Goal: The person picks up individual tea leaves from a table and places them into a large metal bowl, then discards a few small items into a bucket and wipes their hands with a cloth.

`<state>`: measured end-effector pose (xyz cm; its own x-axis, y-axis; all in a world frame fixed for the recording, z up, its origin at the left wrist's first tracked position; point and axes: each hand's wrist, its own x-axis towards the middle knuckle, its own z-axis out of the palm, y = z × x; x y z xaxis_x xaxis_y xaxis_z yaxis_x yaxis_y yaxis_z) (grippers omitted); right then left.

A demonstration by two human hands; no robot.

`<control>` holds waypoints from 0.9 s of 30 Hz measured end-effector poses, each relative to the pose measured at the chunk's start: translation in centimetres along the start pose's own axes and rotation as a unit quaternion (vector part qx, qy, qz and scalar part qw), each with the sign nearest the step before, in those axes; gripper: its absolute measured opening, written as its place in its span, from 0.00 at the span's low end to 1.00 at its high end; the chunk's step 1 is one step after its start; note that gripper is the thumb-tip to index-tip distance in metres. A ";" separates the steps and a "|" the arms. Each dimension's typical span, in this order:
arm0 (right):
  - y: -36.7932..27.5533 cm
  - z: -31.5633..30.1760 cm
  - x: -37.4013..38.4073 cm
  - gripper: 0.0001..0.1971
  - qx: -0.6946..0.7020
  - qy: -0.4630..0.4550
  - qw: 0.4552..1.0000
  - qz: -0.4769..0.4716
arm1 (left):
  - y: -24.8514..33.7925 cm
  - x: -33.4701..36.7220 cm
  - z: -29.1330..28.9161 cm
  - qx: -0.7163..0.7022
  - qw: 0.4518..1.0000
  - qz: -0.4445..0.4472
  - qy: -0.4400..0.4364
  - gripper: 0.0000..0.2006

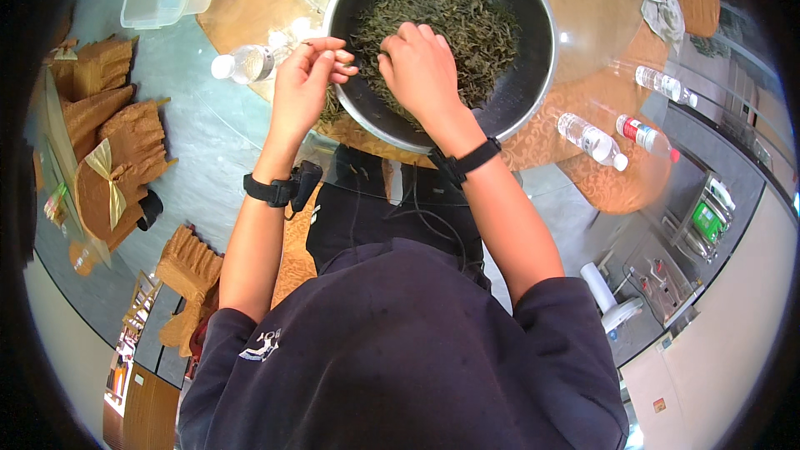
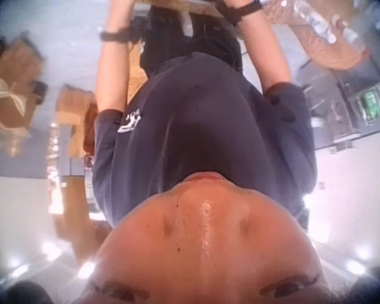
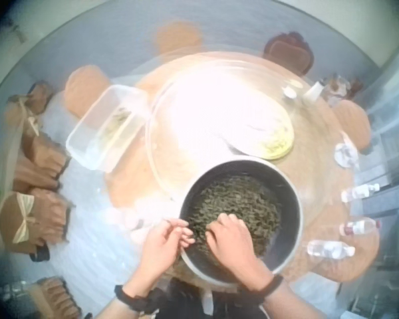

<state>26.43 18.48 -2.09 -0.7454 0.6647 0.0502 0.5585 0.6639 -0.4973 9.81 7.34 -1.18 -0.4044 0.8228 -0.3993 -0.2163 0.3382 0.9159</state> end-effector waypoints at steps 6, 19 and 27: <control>0.8 1.2 0.4 0.05 -0.117 -0.028 0.992 0.036 | 0.0 -0.9 1.1 0.027 0.999 0.029 0.007 0.11; 2.4 -3.3 -3.9 0.07 0.385 0.026 0.863 0.325 | 0.5 -1.5 2.5 0.156 0.983 0.089 -0.042 0.12; 4.5 -5.0 -6.1 0.54 -0.059 -0.168 0.967 0.182 | 0.8 -2.7 3.7 0.197 0.974 0.092 -0.055 0.14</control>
<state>35.31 19.09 -0.34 -0.5564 0.7265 -0.4031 0.8291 0.4539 -0.3265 14.02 7.08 0.80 -0.3010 0.9232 -0.2392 0.2185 0.3109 0.9250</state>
